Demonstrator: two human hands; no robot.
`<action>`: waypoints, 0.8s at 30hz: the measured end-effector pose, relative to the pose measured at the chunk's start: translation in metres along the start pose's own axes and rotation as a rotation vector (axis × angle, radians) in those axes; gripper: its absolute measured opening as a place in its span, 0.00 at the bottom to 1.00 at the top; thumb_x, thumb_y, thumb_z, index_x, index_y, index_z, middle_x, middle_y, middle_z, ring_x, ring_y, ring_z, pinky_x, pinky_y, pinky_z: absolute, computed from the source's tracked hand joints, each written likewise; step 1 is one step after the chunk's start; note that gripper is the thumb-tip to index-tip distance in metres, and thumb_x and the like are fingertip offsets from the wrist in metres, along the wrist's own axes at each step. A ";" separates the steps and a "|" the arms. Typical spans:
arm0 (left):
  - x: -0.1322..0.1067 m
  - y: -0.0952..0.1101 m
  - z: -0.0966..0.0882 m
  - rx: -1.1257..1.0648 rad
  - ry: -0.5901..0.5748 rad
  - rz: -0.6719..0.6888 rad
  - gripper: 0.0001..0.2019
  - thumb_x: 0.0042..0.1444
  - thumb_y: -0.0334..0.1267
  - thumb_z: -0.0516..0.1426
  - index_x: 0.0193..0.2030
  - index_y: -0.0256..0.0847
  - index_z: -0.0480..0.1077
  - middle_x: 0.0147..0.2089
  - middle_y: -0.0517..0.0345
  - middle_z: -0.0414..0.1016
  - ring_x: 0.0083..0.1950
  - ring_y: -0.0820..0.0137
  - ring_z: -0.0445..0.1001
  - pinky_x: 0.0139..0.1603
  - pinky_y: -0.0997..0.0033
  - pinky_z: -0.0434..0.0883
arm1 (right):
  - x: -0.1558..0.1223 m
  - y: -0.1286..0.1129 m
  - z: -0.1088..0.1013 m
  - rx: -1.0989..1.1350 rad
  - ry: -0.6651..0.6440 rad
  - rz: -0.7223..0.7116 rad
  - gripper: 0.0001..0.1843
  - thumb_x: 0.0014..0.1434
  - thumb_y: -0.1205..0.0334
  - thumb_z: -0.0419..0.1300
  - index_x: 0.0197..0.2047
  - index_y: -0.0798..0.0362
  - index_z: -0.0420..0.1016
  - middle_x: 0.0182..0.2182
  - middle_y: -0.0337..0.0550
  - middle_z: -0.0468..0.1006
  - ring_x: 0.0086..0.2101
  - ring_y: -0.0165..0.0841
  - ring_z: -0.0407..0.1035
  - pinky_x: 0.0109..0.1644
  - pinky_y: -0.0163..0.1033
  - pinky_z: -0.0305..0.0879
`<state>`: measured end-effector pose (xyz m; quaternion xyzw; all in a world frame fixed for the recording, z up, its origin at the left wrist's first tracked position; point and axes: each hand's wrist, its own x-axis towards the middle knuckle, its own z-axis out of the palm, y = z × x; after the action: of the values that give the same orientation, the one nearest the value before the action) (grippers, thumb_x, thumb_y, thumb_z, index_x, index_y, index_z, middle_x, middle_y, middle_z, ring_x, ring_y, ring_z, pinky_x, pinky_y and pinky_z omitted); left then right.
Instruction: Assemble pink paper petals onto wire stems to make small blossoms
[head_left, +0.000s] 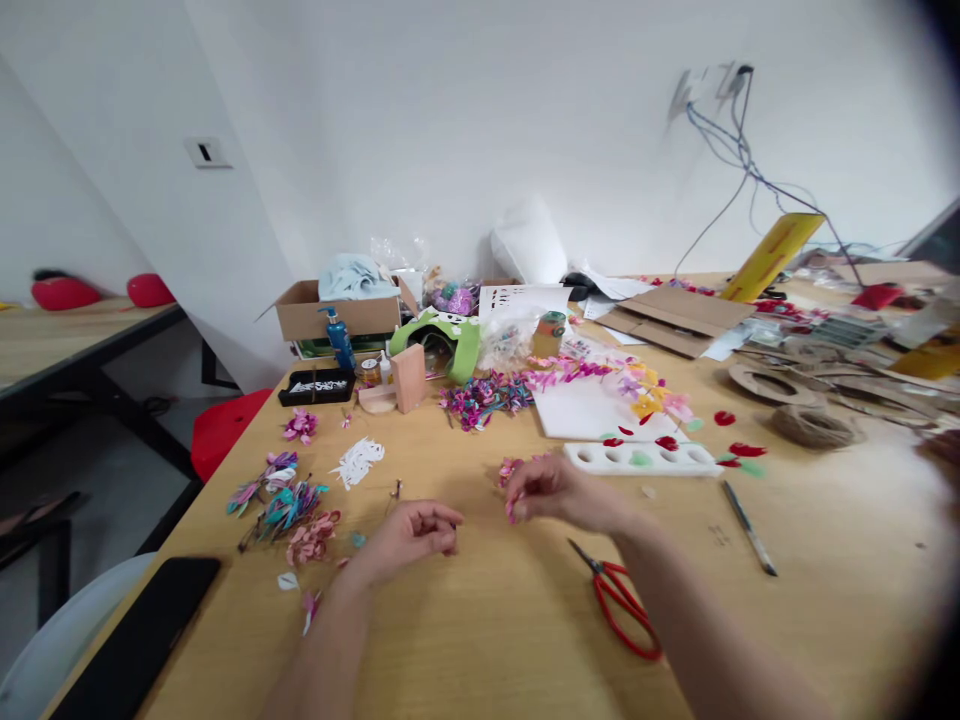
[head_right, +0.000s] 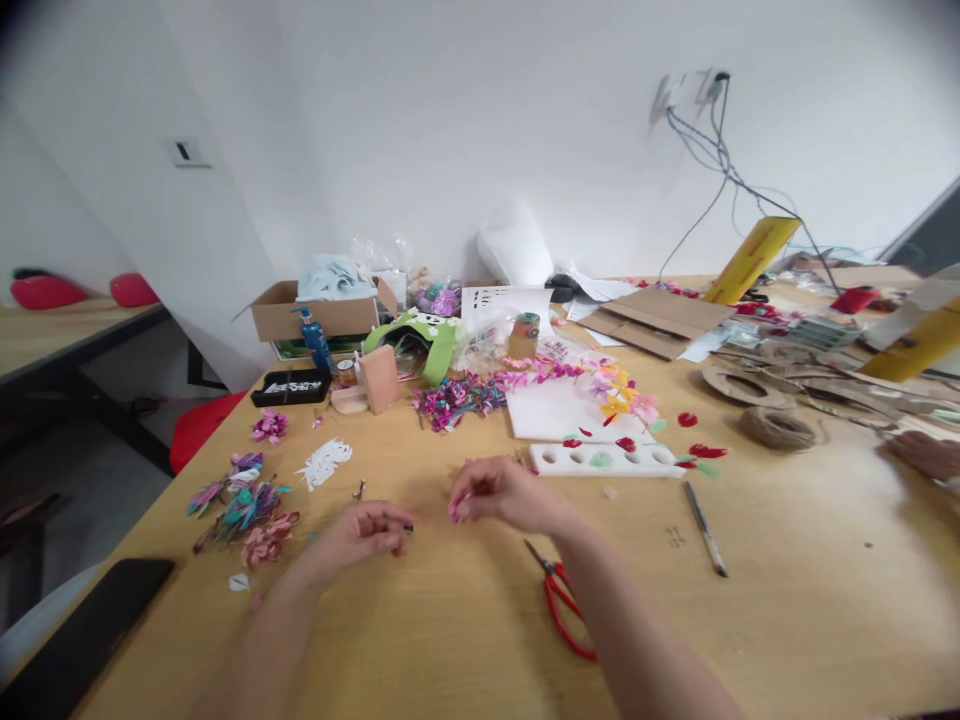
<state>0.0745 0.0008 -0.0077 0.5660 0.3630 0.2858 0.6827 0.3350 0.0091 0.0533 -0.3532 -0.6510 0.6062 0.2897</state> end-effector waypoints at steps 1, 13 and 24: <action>0.001 0.000 0.000 0.008 0.007 0.008 0.21 0.45 0.47 0.65 0.42 0.34 0.74 0.29 0.54 0.76 0.32 0.71 0.73 0.37 0.71 0.67 | -0.001 -0.010 -0.018 -0.066 0.038 0.002 0.14 0.48 0.55 0.67 0.32 0.57 0.76 0.28 0.43 0.78 0.28 0.29 0.70 0.33 0.34 0.65; 0.000 0.004 0.002 0.024 -0.002 -0.042 0.23 0.44 0.50 0.65 0.40 0.33 0.74 0.28 0.54 0.76 0.32 0.70 0.73 0.37 0.71 0.67 | 0.018 -0.014 -0.124 -0.909 -0.129 0.445 0.10 0.42 0.66 0.60 0.30 0.55 0.78 0.24 0.41 0.78 0.28 0.33 0.71 0.32 0.33 0.63; 0.003 -0.005 -0.001 0.099 -0.057 -0.066 0.23 0.47 0.51 0.62 0.42 0.32 0.73 0.30 0.52 0.78 0.32 0.71 0.73 0.37 0.71 0.67 | 0.041 0.008 -0.134 -1.046 -0.167 0.543 0.13 0.39 0.70 0.58 0.31 0.54 0.79 0.24 0.40 0.77 0.27 0.31 0.69 0.29 0.32 0.60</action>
<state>0.0751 0.0024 -0.0131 0.5947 0.3756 0.2287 0.6731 0.4199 0.1206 0.0564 -0.5541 -0.7702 0.2829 -0.1405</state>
